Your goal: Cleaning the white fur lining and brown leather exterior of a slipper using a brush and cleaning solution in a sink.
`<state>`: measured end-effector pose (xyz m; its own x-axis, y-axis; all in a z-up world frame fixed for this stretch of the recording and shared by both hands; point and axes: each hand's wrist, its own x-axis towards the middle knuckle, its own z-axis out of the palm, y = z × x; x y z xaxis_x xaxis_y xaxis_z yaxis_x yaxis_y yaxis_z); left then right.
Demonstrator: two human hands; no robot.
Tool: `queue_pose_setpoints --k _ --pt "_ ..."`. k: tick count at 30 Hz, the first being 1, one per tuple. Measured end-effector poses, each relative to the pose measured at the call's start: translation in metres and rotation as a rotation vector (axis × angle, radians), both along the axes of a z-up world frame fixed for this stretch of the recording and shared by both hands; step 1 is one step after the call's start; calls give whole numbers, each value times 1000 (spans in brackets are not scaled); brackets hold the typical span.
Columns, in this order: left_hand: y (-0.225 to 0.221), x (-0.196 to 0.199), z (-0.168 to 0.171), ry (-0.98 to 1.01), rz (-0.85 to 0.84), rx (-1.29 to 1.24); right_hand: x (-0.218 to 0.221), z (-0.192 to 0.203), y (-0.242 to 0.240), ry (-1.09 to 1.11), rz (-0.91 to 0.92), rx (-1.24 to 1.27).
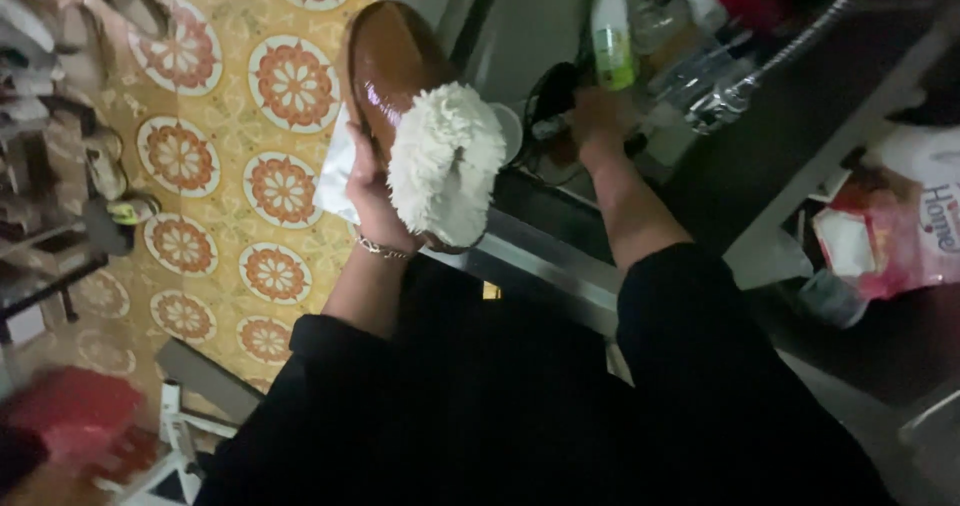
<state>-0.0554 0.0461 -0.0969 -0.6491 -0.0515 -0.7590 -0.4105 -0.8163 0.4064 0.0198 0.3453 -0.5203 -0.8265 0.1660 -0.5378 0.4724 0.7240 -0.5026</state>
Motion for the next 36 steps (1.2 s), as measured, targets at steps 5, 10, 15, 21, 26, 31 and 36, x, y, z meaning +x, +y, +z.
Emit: queue_pose_setpoints --k 5,10,15,21,26,31,36 --pt "-20 11 -18 -70 -72 178 7 -55 28 -180 498 350" --pt "-20 1 -1 72 -165 291 5 157 10 -172 41 131" --pt "1 -31 63 121 -160 251 50 363 -29 621 -206 -146" --pt "13 -50 88 227 -130 293 72 516 -108 1028 -141 -20" --pt "29 -41 83 305 -49 218 31 537 -139 1100 17 474" --pt "22 -44 40 841 -163 528 23 574 -171 1054 135 273" --pt "9 -41 59 900 -286 638 33 542 -140 1183 112 464"
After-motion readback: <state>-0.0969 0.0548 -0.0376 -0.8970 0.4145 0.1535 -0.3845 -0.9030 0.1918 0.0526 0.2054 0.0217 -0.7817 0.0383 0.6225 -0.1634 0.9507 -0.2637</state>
